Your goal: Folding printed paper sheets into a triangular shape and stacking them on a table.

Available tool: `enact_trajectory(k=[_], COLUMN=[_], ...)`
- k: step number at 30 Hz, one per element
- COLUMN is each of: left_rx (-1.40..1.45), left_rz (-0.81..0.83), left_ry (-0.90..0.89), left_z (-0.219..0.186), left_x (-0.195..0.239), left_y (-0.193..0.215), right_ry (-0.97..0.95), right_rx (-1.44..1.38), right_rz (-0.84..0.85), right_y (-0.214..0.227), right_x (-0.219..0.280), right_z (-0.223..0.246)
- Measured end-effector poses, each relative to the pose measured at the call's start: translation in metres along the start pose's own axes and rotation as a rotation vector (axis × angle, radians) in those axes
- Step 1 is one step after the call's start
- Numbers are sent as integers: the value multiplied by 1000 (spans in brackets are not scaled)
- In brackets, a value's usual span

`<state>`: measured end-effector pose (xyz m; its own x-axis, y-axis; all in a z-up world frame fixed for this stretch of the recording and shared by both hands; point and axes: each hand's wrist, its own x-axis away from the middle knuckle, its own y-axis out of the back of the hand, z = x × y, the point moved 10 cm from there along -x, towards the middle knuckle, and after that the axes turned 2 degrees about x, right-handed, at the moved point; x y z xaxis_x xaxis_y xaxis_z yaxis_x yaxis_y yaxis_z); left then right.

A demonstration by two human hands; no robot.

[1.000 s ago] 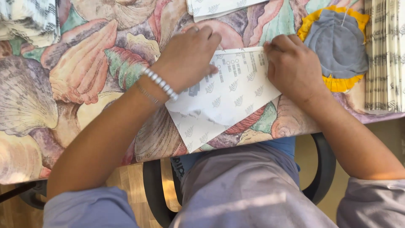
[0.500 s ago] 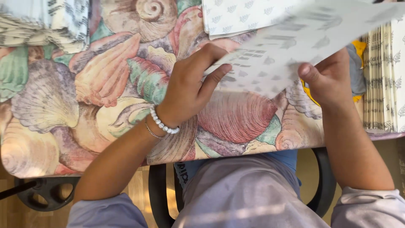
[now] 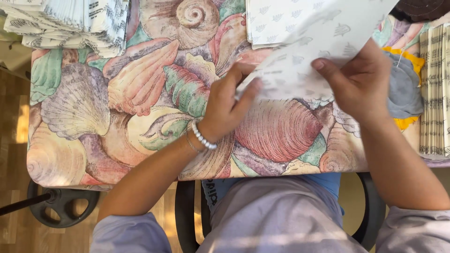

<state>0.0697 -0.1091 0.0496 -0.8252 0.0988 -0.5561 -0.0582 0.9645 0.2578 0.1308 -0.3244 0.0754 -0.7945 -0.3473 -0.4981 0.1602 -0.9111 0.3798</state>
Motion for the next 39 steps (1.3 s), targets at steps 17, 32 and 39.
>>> enact_trajectory(k=[17,32,39], left_rx=[-384,-632,-655], left_rz=[253,258,174], left_ry=[286,209,157], left_z=[29,38,36], left_x=[-11,12,21], left_y=[22,26,34], right_ry=[-295,435,543], right_rx=[1152,1157,574], right_rz=[1228,865,628], right_y=[-99,-133,-121], right_x=[-38,-24,67], right_z=[-9,10,88])
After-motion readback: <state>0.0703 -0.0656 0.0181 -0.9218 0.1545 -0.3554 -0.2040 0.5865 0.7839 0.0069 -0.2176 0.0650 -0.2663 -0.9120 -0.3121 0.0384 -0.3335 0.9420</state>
